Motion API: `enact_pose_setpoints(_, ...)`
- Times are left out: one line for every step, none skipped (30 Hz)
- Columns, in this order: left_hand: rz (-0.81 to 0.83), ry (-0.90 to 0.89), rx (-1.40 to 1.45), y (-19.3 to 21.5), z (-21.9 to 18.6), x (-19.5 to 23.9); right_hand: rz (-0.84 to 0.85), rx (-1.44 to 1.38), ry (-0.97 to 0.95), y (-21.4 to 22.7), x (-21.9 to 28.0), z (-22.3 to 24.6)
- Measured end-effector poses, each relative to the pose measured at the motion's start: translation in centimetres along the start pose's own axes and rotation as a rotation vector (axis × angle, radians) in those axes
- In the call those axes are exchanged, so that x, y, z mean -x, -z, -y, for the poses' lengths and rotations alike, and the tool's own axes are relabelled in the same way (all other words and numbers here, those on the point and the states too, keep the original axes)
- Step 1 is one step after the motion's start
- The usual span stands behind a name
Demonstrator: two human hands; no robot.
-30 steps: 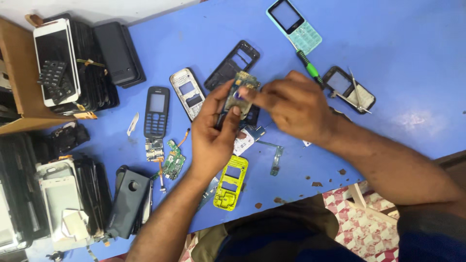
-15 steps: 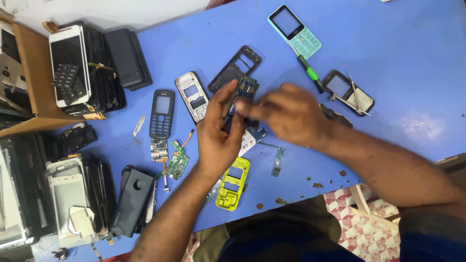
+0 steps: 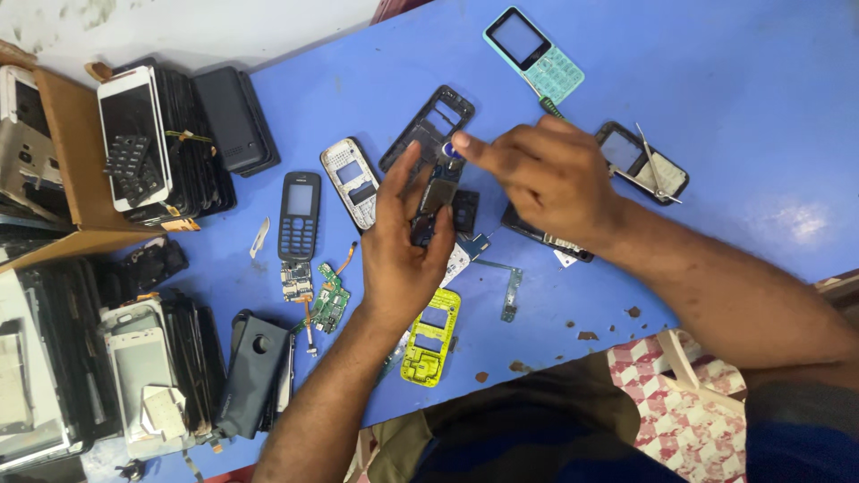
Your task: The person uses a small screwdriver to remove screws from a mobile phone circuit board and then uses a plastic pry tool to separate the keypad from the phone casing. The person handles multiple disassembled phone parts on a blue workbench.
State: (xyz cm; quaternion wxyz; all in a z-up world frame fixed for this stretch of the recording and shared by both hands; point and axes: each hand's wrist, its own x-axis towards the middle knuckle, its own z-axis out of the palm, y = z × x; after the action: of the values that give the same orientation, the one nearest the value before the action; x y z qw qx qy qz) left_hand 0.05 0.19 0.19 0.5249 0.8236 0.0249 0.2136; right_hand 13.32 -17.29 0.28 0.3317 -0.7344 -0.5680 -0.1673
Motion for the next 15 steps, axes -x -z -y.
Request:
enact_pose_setpoints(-0.001,0.007,-0.004,0.03,-0.03,-0.06,0.013,-0.036,0.028,-0.06,0.08,0.1)
enact_pose_setpoints(-0.001,0.014,-0.008,0.05,-0.06,-0.1,0.027,-0.072,0.055,-0.03,0.11,0.0)
enact_pose_setpoints(-0.001,0.033,-0.025,0.06,-0.03,-0.16,0.053,-0.06,0.081,-0.08,0.2,0.03)
enact_pose_setpoints(0.0,0.052,-0.041,0.07,0.01,-0.2,0.079,-0.047,0.107,-0.18,0.22,0.03)
enact_pose_setpoints(0.0,0.072,-0.058,0.09,0.06,-0.22,0.105,-0.035,0.133,-0.21,0.23,-0.04)
enact_pose_setpoints(-0.002,0.05,-0.059,0.12,0.11,-0.25,0.073,-0.025,0.098,-0.29,0.18,0.01)
enact_pose_setpoints(-0.005,0.026,-0.06,0.11,0.12,-0.28,0.04,-0.015,0.064,-0.26,0.04,-0.14)
enact_pose_setpoints(-0.007,0.002,-0.061,0.11,0.13,-0.3,0.007,-0.004,0.03,-0.31,-0.1,-0.15)
enact_pose_setpoints(-0.017,0.031,-0.026,0.12,0.1,-0.24,-0.007,0.02,0.0,-0.4,-0.16,-0.03)
enact_pose_setpoints(-0.026,0.06,0.01,0.04,0.01,-0.16,-0.021,0.043,-0.029,-0.25,-0.21,-0.1)
enact_pose_setpoints(-0.033,0.087,0.046,0.0,-0.06,-0.21,-0.036,0.069,-0.058,-0.22,-0.23,0.04)
enact_pose_setpoints(-0.041,0.069,0.072,-0.02,-0.16,-0.29,-0.013,0.041,-0.005,-0.06,-0.34,-0.04)
enact_pose_setpoints(-0.051,0.049,0.094,0.02,-0.22,-0.45,0.008,0.012,0.051,-0.04,-0.43,0.0)
enact_pose_setpoints(-0.061,0.03,0.118,0.12,-0.28,-0.62,0.029,-0.017,0.107,-0.03,-0.59,-0.03)
enact_pose_setpoints(-0.04,0.13,0.134,0.25,-0.36,-0.7,0.021,-0.004,0.102,0.07,-0.62,-0.13)
